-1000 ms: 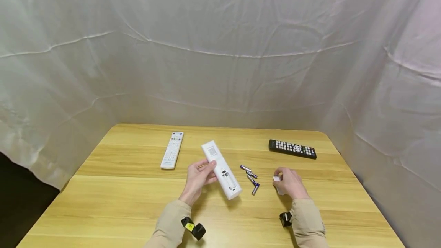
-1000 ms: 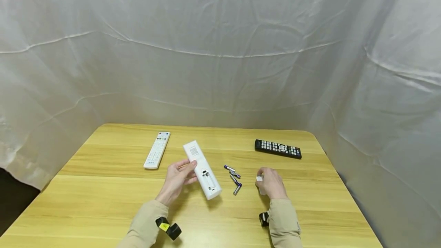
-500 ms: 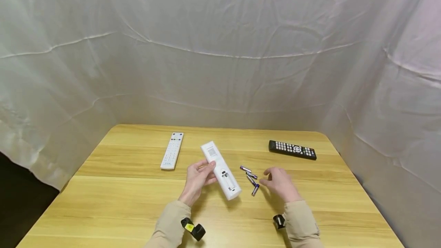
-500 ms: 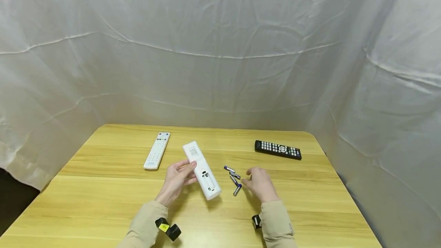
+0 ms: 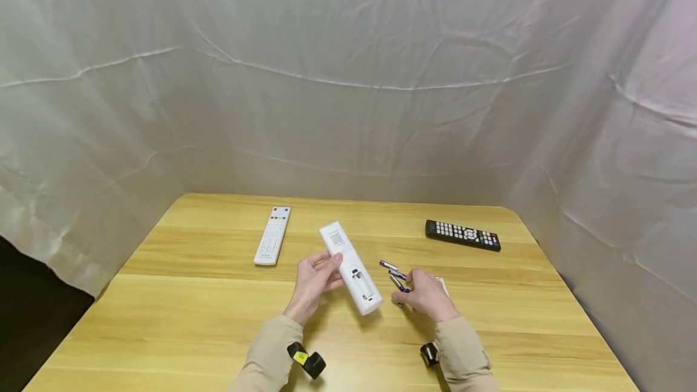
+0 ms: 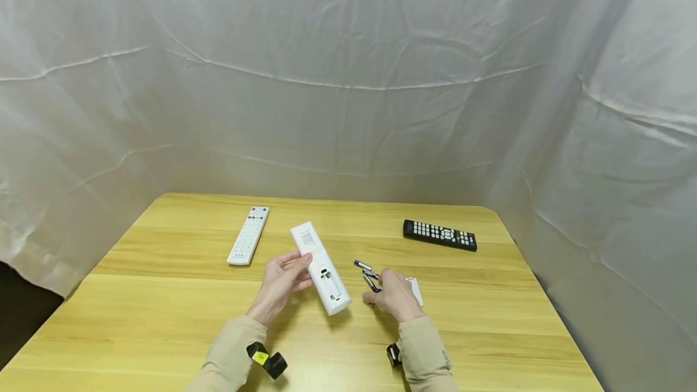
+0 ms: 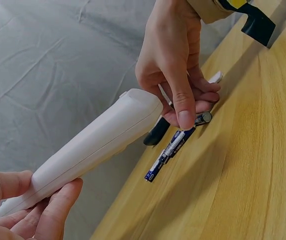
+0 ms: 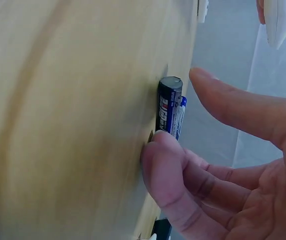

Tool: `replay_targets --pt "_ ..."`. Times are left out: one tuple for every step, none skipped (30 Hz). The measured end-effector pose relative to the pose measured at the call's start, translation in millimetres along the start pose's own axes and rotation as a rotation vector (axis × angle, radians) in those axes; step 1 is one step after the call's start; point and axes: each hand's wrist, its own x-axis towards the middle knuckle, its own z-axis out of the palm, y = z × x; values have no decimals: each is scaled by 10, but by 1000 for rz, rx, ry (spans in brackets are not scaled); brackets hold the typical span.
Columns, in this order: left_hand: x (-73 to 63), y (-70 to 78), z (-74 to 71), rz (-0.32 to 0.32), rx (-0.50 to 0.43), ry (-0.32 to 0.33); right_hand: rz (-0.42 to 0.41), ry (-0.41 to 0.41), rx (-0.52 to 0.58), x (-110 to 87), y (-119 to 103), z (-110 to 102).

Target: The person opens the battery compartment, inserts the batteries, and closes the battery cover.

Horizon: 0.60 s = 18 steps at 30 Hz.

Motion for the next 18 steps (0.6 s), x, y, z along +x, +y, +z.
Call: replay_targets --pt "1 2 0 1 1 0 0 2 5 2 4 1" --pt "4 1 0 1 2 0 2 3 10 2 9 2" --pt "5 1 0 0 2 2 3 2 14 2 11 2" --pt "6 0 0 1 3 2 2 2 16 2 12 2" --pt "8 -2 0 0 3 2 3 1 19 1 13 3" --pt "9 -3 0 0 2 2 2 1 19 0 14 4" --pt "10 -4 1 0 2 1 3 1 22 0 15 7" --pt "10 -6 1 -1 1 1 6 -2 27 0 17 10" --pt "9 -6 2 -1 0 0 8 -4 31 -1 17 13" --pt "7 -7 3 2 0 -1 10 -7 39 0 17 17" --pt "6 -7 4 1 -2 -1 14 -11 47 0 18 22" --pt "6 -8 4 1 -3 -1 15 -13 56 1 17 25" --pt "6 -10 4 -1 -4 0 19 -15 65 1 17 28" --pt "6 -10 4 -1 -4 1 23 -17 74 1 16 29" --pt "6 -11 5 -1 -4 1 26 -20 82 4 17 30" --pt "7 -12 5 -3 -5 1 27 -21 90 8 18 31" --pt "10 -11 5 -5 -7 2 29 -22 92 13 21 30" --pt "11 -11 6 -5 -7 1 31 -22 94 17 22 27"
